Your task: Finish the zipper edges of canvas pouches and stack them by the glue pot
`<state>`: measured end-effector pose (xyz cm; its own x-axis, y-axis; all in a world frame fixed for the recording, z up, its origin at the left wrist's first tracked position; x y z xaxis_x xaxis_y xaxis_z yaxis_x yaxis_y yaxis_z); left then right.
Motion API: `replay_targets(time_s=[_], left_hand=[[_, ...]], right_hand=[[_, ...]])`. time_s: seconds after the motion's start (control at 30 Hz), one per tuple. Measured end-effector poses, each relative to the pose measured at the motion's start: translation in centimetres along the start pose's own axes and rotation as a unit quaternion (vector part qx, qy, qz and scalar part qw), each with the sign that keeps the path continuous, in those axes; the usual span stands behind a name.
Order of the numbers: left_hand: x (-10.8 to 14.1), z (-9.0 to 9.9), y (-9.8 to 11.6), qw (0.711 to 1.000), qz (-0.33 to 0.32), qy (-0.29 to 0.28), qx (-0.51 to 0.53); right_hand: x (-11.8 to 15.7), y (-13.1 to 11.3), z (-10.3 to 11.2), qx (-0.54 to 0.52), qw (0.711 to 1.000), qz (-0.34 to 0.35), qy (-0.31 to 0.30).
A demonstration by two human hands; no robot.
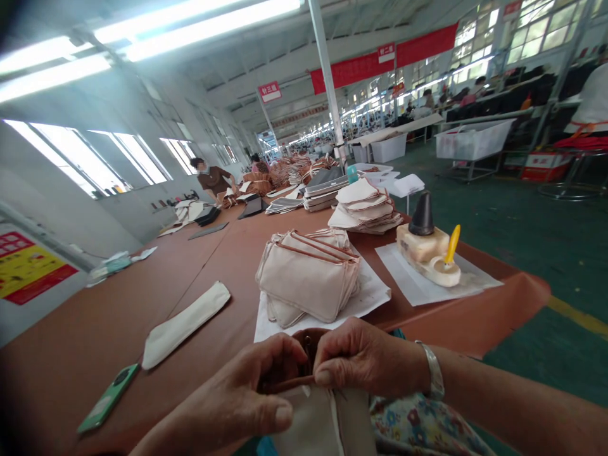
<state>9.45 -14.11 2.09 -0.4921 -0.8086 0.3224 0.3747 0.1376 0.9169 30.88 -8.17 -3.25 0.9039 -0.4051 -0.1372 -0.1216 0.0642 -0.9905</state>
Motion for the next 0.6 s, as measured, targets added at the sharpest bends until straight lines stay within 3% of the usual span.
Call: replay_targets(time_s=[0.27, 0.37, 0.47, 0.6], left_hand=[[-0.6, -0.3, -1.4, 0.997, 0.061, -0.037, 0.043], [-0.9, -0.5, -2.0, 0.996, 0.055, -0.028, 0.065], [-1.1, -1.1, -2.0, 0.998, 0.033, 0.002, 0.059], [-1.2, -2.2, -1.3, 0.993, -0.022, 0.107, -0.049]], right_hand=[[-0.6, -0.5, 0.0, 0.003, 1.0, -0.011, 0.01], [-0.8, -0.4, -0.1, 0.001, 0.999, -0.031, 0.015], [-1.0, 0.1, -0.4, -0.022, 0.999, -0.046, 0.018], [-1.4, 0.9, -0.7, -0.068, 0.997, -0.019, 0.012]])
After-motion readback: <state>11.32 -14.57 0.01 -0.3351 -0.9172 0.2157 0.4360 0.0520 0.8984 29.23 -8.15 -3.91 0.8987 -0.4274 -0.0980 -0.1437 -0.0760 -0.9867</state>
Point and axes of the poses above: each hand's wrist, its own x-axis away from the middle knuckle, its own z-axis out of the back of the hand, y = z × x, the point moved 1 cm from there along -x, towards the middle knuckle, and after that the axes turned 3 degrees about -y, right-handed, at the moved point
